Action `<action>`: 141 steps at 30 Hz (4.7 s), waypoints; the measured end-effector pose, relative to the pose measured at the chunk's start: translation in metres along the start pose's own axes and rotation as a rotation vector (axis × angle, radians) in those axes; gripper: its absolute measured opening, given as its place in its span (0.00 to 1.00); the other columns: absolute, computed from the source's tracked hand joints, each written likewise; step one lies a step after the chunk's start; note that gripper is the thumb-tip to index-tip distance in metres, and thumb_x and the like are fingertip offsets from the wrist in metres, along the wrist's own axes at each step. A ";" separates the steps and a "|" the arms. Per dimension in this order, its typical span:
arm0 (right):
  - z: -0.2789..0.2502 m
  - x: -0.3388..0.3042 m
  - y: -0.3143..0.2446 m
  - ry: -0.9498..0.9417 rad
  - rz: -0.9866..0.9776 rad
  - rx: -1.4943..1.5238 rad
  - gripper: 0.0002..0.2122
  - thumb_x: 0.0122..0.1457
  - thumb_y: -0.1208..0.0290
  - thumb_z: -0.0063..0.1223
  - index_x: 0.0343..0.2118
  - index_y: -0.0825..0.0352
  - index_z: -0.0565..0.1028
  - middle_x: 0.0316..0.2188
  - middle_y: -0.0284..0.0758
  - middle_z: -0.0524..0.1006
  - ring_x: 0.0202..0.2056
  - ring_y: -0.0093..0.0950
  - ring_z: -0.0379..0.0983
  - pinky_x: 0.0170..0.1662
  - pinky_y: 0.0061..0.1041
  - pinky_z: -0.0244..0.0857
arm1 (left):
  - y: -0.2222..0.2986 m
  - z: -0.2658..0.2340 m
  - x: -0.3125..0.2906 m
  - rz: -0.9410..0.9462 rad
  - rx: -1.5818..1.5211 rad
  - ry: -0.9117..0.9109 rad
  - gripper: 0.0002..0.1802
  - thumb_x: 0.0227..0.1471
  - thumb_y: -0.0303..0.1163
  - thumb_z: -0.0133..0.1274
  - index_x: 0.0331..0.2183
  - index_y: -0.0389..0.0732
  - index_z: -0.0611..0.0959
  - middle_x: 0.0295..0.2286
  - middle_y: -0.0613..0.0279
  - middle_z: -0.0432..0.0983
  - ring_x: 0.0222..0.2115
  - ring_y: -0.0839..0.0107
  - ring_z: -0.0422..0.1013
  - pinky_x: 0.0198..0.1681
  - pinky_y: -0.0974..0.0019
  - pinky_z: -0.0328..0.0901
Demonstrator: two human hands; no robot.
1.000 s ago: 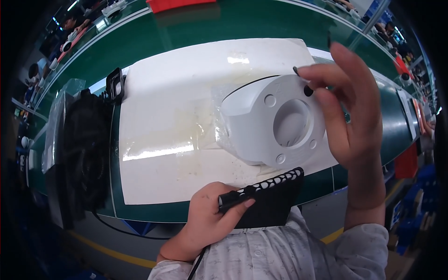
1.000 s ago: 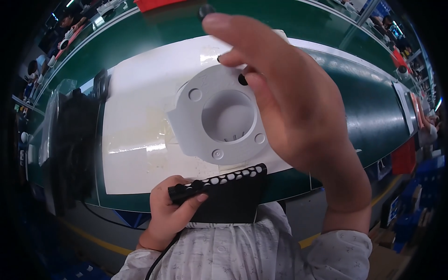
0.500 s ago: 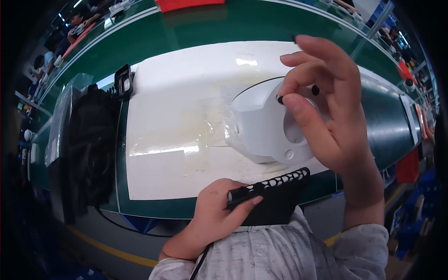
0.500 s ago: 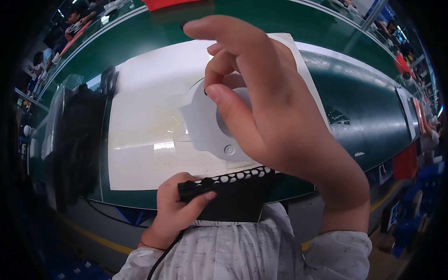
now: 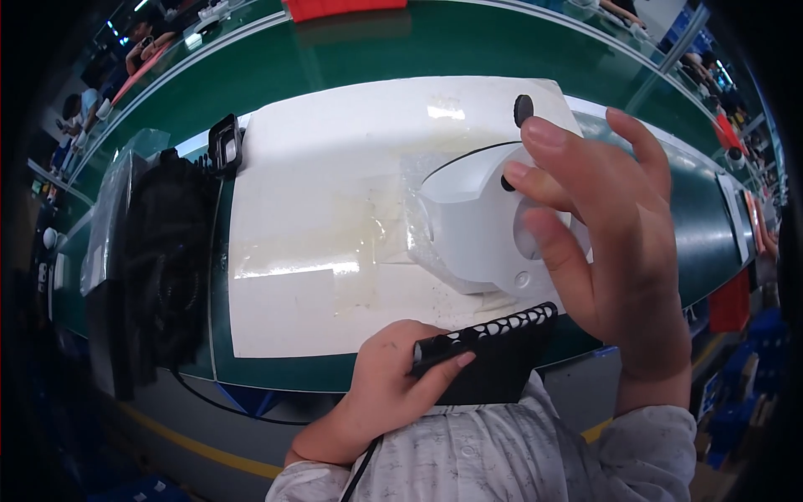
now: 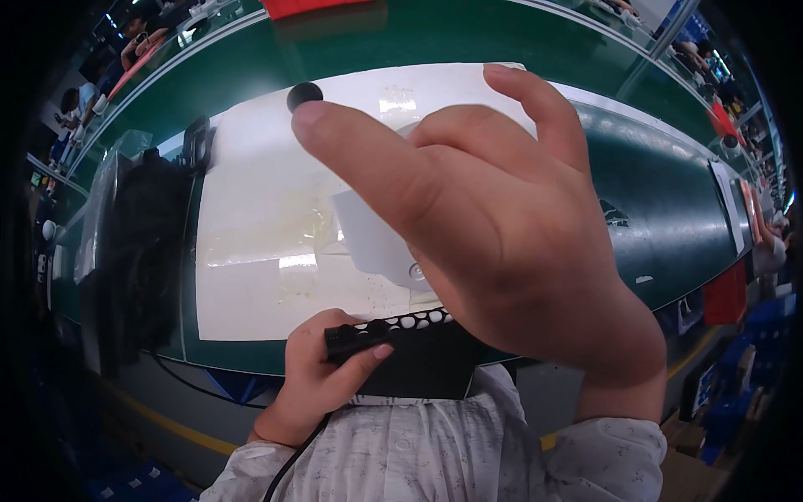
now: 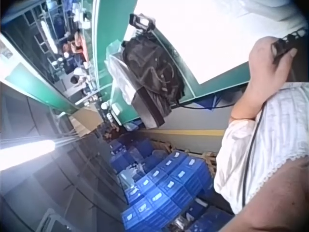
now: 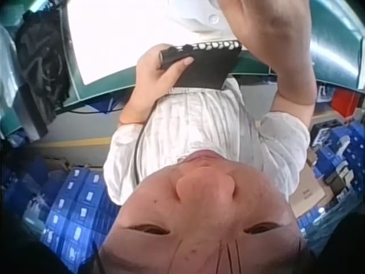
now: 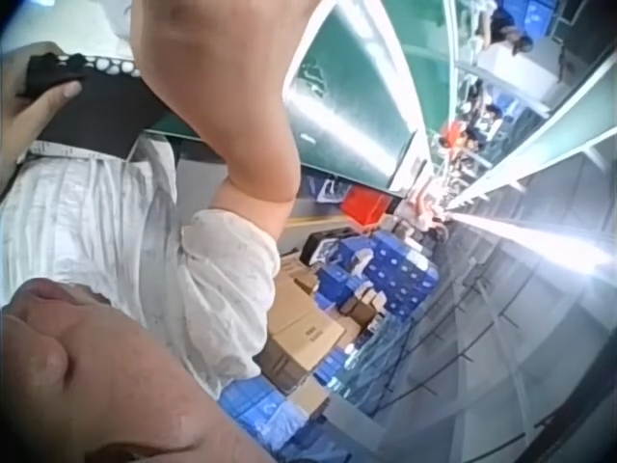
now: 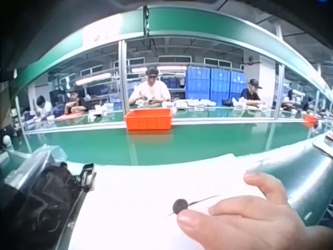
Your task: Assembling and inspecting white dome security cameras on a factory production line.
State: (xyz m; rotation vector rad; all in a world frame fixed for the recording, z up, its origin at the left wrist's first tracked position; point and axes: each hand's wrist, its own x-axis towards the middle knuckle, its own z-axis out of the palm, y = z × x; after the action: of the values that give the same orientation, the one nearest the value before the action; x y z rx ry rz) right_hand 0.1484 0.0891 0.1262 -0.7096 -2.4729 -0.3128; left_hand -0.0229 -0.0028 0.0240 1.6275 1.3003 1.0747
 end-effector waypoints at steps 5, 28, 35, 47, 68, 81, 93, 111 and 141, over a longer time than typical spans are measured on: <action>0.019 -0.008 0.012 0.102 -0.029 0.181 0.23 0.45 0.84 0.49 0.47 0.67 0.59 0.35 0.38 0.71 0.36 0.26 0.69 0.49 0.31 0.52 | 0.000 0.003 -0.001 -0.010 -0.021 0.016 0.10 0.36 0.29 0.58 0.24 0.37 0.74 0.18 0.57 0.70 0.19 0.63 0.68 0.22 0.69 0.61; -0.004 0.006 -0.010 -0.021 0.112 -0.047 0.20 0.42 0.84 0.50 0.42 0.66 0.67 0.27 0.34 0.74 0.29 0.31 0.70 0.49 0.37 0.53 | 0.000 0.000 0.000 -0.035 -0.040 -0.033 0.10 0.36 0.30 0.58 0.23 0.38 0.75 0.19 0.57 0.70 0.20 0.62 0.68 0.23 0.68 0.62; -0.003 -0.002 -0.017 -0.087 0.156 -0.042 0.16 0.42 0.81 0.52 0.38 0.66 0.69 0.36 0.38 0.71 0.38 0.31 0.68 0.48 0.38 0.54 | -0.004 0.001 -0.004 -0.044 -0.055 0.003 0.09 0.36 0.29 0.58 0.24 0.38 0.75 0.19 0.57 0.70 0.20 0.62 0.68 0.23 0.69 0.62; 0.015 -0.043 -0.014 -0.020 0.402 0.419 0.02 0.44 0.77 0.51 0.23 0.65 0.71 0.52 0.43 0.58 0.56 0.42 0.46 0.54 0.35 0.41 | -0.008 0.012 0.014 0.432 0.003 0.155 0.16 0.29 0.17 0.59 0.26 0.37 0.73 0.50 0.42 0.52 0.33 0.64 0.69 0.31 0.70 0.66; 0.023 -0.049 -0.017 0.153 0.383 0.379 0.06 0.38 0.78 0.54 0.23 0.63 0.73 0.44 0.37 0.67 0.52 0.42 0.53 0.49 0.34 0.48 | -0.006 0.013 0.020 0.361 0.024 0.025 0.14 0.34 0.18 0.56 0.29 0.35 0.72 0.52 0.36 0.46 0.34 0.65 0.70 0.38 0.69 0.64; 0.016 -0.044 -0.020 0.067 0.400 0.348 0.02 0.41 0.78 0.52 0.21 0.66 0.73 0.46 0.41 0.66 0.53 0.41 0.51 0.52 0.33 0.44 | -0.001 0.013 0.020 0.312 0.013 0.005 0.16 0.33 0.17 0.55 0.30 0.36 0.73 0.52 0.35 0.45 0.33 0.65 0.71 0.38 0.69 0.64; 0.006 -0.049 -0.025 -0.078 0.301 0.007 0.04 0.44 0.72 0.52 0.25 0.62 0.73 0.48 0.40 0.64 0.53 0.45 0.51 0.54 0.40 0.43 | -0.008 0.015 0.019 0.364 -0.024 0.029 0.17 0.32 0.16 0.55 0.31 0.35 0.72 0.52 0.36 0.44 0.30 0.68 0.71 0.34 0.71 0.65; 0.004 -0.069 -0.041 -0.070 0.354 0.072 0.06 0.44 0.74 0.50 0.27 0.56 0.74 0.49 0.34 0.62 0.55 0.41 0.46 0.56 0.36 0.31 | -0.008 0.019 0.019 0.359 -0.090 0.108 0.10 0.35 0.23 0.55 0.26 0.36 0.74 0.51 0.43 0.51 0.32 0.57 0.70 0.30 0.69 0.65; 0.019 -0.072 -0.004 0.188 0.585 0.336 0.04 0.43 0.76 0.53 0.23 0.64 0.70 0.47 0.42 0.64 0.52 0.42 0.54 0.53 0.35 0.48 | -0.004 0.018 0.016 0.318 0.071 0.062 0.16 0.30 0.18 0.57 0.28 0.37 0.74 0.52 0.37 0.44 0.33 0.66 0.70 0.39 0.68 0.63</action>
State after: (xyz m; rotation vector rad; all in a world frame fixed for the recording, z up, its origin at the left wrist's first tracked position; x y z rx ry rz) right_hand 0.1893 0.0620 0.0696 -1.1436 -1.9614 0.2405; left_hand -0.0049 0.0120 0.0166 1.9129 1.1537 1.2879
